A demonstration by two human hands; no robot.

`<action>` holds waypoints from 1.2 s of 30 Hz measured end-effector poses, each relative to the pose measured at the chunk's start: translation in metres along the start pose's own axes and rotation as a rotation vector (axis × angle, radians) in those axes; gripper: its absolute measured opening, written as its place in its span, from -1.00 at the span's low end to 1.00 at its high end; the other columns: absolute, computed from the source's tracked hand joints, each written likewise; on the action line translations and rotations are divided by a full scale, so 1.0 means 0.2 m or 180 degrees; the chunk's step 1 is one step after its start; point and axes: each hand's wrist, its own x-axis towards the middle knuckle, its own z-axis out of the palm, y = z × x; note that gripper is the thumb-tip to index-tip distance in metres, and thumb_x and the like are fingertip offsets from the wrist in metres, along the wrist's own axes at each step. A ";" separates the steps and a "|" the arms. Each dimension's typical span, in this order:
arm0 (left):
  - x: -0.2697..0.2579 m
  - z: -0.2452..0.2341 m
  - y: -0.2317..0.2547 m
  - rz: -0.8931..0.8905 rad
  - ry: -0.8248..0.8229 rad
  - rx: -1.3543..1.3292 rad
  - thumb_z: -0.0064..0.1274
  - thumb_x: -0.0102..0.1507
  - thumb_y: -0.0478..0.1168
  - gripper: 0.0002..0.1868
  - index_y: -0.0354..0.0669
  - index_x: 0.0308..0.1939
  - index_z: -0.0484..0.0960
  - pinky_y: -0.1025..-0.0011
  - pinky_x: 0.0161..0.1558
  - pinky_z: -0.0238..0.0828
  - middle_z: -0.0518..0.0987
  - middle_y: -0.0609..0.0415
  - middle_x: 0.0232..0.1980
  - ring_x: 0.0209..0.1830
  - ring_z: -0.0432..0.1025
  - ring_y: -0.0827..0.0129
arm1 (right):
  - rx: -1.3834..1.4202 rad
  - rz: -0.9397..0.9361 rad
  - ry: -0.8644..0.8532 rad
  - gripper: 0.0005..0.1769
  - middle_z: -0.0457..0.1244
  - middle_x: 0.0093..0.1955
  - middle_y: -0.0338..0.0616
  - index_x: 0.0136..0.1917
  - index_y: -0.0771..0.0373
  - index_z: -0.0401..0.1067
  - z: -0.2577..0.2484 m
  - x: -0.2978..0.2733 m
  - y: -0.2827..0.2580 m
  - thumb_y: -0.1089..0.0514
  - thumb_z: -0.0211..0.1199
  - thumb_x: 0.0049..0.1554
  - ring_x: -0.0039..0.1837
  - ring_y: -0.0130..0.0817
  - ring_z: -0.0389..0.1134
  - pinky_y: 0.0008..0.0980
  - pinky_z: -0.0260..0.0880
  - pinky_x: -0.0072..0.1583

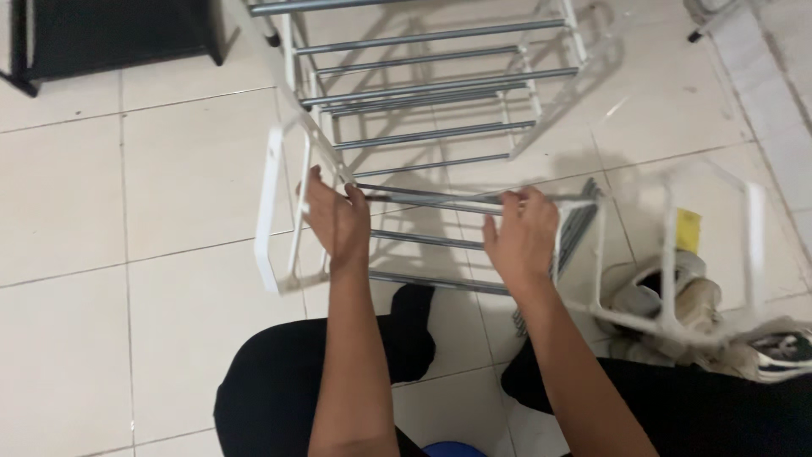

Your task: The person removes several pairs of shoes from a white metal shoe rack and places them on the floor. Then, the person disassembles the shoe rack by removing the metal rods from the frame.

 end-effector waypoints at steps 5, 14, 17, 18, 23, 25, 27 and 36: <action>-0.04 0.05 0.05 0.0247 -0.0291 0.0126 0.18 0.28 -0.25 -0.55 -0.38 0.18 0.44 0.01 0.24 0.18 0.45 -0.27 0.17 0.19 0.31 -0.09 | -0.0573 0.0627 0.0224 -0.34 0.06 0.40 0.31 0.35 0.35 0.34 -0.05 -0.11 0.26 0.03 0.39 0.06 0.39 0.21 0.05 0.12 0.03 0.42; -0.10 0.18 0.24 0.0447 -0.0446 0.1010 0.24 0.13 -0.17 -0.38 -0.43 0.17 0.40 -0.24 0.35 -0.07 0.33 -0.45 0.26 0.35 0.15 -0.21 | -0.0087 0.1493 -0.0267 -0.21 0.05 0.41 0.51 0.56 0.26 0.12 0.00 0.07 0.46 0.05 0.29 0.15 0.26 0.38 0.24 0.12 0.34 0.22; -0.13 0.25 0.34 0.0575 -0.0880 0.0850 0.20 0.18 -0.18 -0.40 -0.39 0.22 0.39 -0.23 0.47 -0.11 0.29 -0.45 0.35 0.45 0.12 -0.22 | -0.0003 0.1552 -0.0332 -0.21 0.09 0.36 0.43 0.61 0.23 0.03 0.02 0.13 0.49 0.08 0.22 0.21 0.25 0.34 0.27 0.13 0.41 0.11; -0.16 0.27 0.37 0.0765 -0.0912 0.0624 0.18 0.19 -0.20 -0.40 -0.38 0.26 0.38 -0.21 0.48 -0.08 0.29 -0.43 0.36 0.46 0.14 -0.23 | -0.0019 0.1524 -0.0318 -0.22 0.10 0.34 0.40 0.63 0.22 0.01 0.03 0.15 0.50 0.08 0.20 0.23 0.26 0.33 0.27 0.13 0.42 0.09; -0.28 0.46 0.60 0.1876 -0.0986 0.0003 0.12 0.15 -0.24 -0.35 -0.32 0.32 0.39 -0.15 0.47 -0.03 0.30 -0.35 0.44 0.47 0.17 -0.23 | 0.0138 0.1649 -0.0198 -0.41 0.18 0.34 0.21 0.53 0.19 0.13 0.08 0.16 0.56 0.09 0.12 0.27 0.18 0.22 0.35 0.15 0.41 0.03; -0.34 0.55 0.70 0.2348 -0.1087 -0.0257 0.08 0.14 -0.28 -0.37 -0.27 0.32 0.42 -0.05 0.48 0.03 0.34 -0.30 0.43 0.46 0.22 -0.18 | 0.0231 0.1673 -0.0017 -0.54 0.26 0.27 0.14 0.42 0.17 0.21 0.10 0.15 0.56 0.07 0.10 0.29 0.12 0.20 0.39 0.15 0.40 0.04; -0.40 0.65 0.78 0.2731 -0.1119 -0.0321 0.02 0.22 -0.31 -0.45 -0.23 0.32 0.44 0.07 0.50 0.11 0.41 -0.20 0.41 0.45 0.29 -0.06 | 0.0417 0.1837 0.0137 -0.66 0.36 0.13 0.07 0.30 0.17 0.28 0.12 0.13 0.55 0.02 0.09 0.32 0.06 0.18 0.42 0.14 0.39 0.07; -0.46 0.95 0.90 0.3036 -0.1512 0.0039 -0.02 0.30 -0.22 -0.84 -0.14 -0.06 0.54 0.19 -0.09 0.49 0.55 0.05 -0.12 -0.03 0.49 0.20 | 0.0661 0.2154 0.0144 -0.60 0.40 -0.03 0.07 0.22 0.29 0.29 0.04 0.24 0.54 -0.08 0.07 0.33 0.01 0.20 0.40 0.15 0.35 0.00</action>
